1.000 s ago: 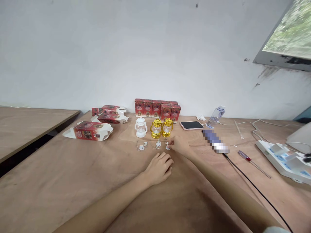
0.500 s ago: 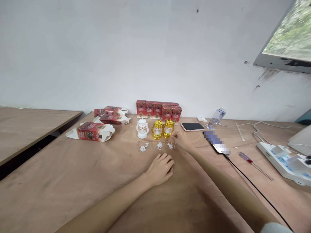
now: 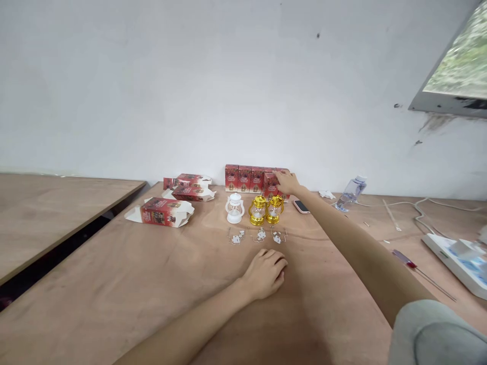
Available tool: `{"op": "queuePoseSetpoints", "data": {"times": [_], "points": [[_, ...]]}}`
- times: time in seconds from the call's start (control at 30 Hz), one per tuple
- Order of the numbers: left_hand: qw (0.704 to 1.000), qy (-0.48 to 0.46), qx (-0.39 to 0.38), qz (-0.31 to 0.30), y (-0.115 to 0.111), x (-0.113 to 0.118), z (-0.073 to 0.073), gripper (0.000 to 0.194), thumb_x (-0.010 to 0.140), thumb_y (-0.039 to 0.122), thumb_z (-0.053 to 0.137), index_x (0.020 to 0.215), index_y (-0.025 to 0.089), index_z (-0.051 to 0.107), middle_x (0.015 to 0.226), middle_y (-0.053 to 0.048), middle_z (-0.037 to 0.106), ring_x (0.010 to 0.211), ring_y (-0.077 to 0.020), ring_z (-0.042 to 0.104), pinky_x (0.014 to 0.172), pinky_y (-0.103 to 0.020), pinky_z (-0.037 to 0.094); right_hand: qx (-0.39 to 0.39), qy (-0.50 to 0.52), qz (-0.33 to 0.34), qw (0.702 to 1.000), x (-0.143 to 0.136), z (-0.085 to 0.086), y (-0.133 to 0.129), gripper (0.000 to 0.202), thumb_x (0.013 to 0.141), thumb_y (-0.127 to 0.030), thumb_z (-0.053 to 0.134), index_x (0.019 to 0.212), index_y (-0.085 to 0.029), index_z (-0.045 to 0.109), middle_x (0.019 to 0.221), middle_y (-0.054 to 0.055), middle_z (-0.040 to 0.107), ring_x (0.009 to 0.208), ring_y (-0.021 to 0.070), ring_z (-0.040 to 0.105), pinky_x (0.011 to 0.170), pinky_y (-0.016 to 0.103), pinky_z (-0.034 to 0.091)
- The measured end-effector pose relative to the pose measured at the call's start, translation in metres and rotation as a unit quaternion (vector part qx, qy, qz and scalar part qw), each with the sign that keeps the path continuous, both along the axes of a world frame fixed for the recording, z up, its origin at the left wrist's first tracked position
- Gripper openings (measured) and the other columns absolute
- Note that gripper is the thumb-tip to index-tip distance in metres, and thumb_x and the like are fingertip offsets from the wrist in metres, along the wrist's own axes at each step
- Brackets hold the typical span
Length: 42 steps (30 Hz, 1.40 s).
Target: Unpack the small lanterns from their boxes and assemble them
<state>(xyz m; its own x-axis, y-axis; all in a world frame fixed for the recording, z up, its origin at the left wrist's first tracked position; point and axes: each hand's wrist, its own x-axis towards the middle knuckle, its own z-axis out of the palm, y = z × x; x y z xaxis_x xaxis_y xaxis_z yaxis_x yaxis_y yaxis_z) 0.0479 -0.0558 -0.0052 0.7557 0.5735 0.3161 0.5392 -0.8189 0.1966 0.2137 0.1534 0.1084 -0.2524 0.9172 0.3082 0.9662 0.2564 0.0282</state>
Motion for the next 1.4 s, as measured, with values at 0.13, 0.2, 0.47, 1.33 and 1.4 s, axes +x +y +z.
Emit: {"op": "queuePoseSetpoints", "data": {"times": [0.13, 0.2, 0.47, 1.33, 1.4], "points": [[1.0, -0.007, -0.01, 0.001, 0.001, 0.0, 0.0, 0.02, 0.084, 0.019, 0.044, 0.101, 0.018, 0.055, 0.111, -0.006, 0.061, 0.104, -0.0183, 0.054, 0.088, -0.034, 0.039, -0.004, -0.039, -0.003, 0.999, 0.002, -0.005, 0.008, 0.058, 0.073, -0.019, 0.053, 0.129, -0.011, 0.04, 0.128, 0.018, 0.05, 0.119, 0.0339, 0.038, 0.092, 0.047, 0.03], [1.0, -0.011, -0.021, -0.001, 0.001, 0.0, 0.001, 0.02, 0.083, 0.02, 0.045, 0.099, 0.018, 0.055, 0.11, -0.006, 0.061, 0.103, -0.0187, 0.054, 0.088, -0.034, 0.039, 0.01, -0.052, 0.006, 0.999, 0.005, -0.005, 0.006, 0.054, 0.074, -0.026, 0.056, 0.124, -0.01, 0.044, 0.129, 0.02, 0.047, 0.119, 0.0349, 0.036, 0.093, 0.048, 0.028], [0.993, -0.083, -0.088, -0.01, 0.005, -0.005, 0.006, 0.02, 0.078, 0.021, 0.05, 0.098, 0.019, 0.055, 0.107, -0.005, 0.062, 0.1, -0.0187, 0.056, 0.086, -0.033, 0.042, 0.021, -0.055, 0.052, 0.997, 0.017, -0.004, -0.008, 0.042, 0.074, -0.029, 0.057, 0.111, -0.012, 0.047, 0.112, 0.013, 0.057, 0.106, 0.0258, 0.049, 0.096, 0.038, 0.028], [0.839, -0.503, -0.123, 0.166, -0.004, -0.032, 0.0, 0.059, 0.074, 0.035, 0.063, 0.124, 0.022, 0.035, 0.127, -0.012, 0.04, 0.117, -0.025, 0.044, 0.096, -0.041, 0.039, -0.013, 0.737, 0.088, 0.67, 0.008, -0.088, -0.184, 0.036, 0.069, -0.045, 0.066, 0.095, -0.021, 0.06, 0.099, 0.006, 0.066, 0.093, 0.0228, 0.06, 0.081, 0.038, 0.049], [0.82, -0.516, -0.189, 0.161, -0.008, -0.041, 0.002, 0.059, 0.074, 0.038, 0.062, 0.125, 0.021, 0.036, 0.127, -0.012, 0.045, 0.114, -0.0248, 0.048, 0.095, -0.041, 0.039, -0.058, 0.747, 0.098, 0.655, -0.007, -0.106, -0.2, 0.041, 0.067, -0.044, 0.069, 0.1, -0.023, 0.06, 0.104, 0.006, 0.065, 0.096, 0.0232, 0.059, 0.082, 0.038, 0.049]]}}
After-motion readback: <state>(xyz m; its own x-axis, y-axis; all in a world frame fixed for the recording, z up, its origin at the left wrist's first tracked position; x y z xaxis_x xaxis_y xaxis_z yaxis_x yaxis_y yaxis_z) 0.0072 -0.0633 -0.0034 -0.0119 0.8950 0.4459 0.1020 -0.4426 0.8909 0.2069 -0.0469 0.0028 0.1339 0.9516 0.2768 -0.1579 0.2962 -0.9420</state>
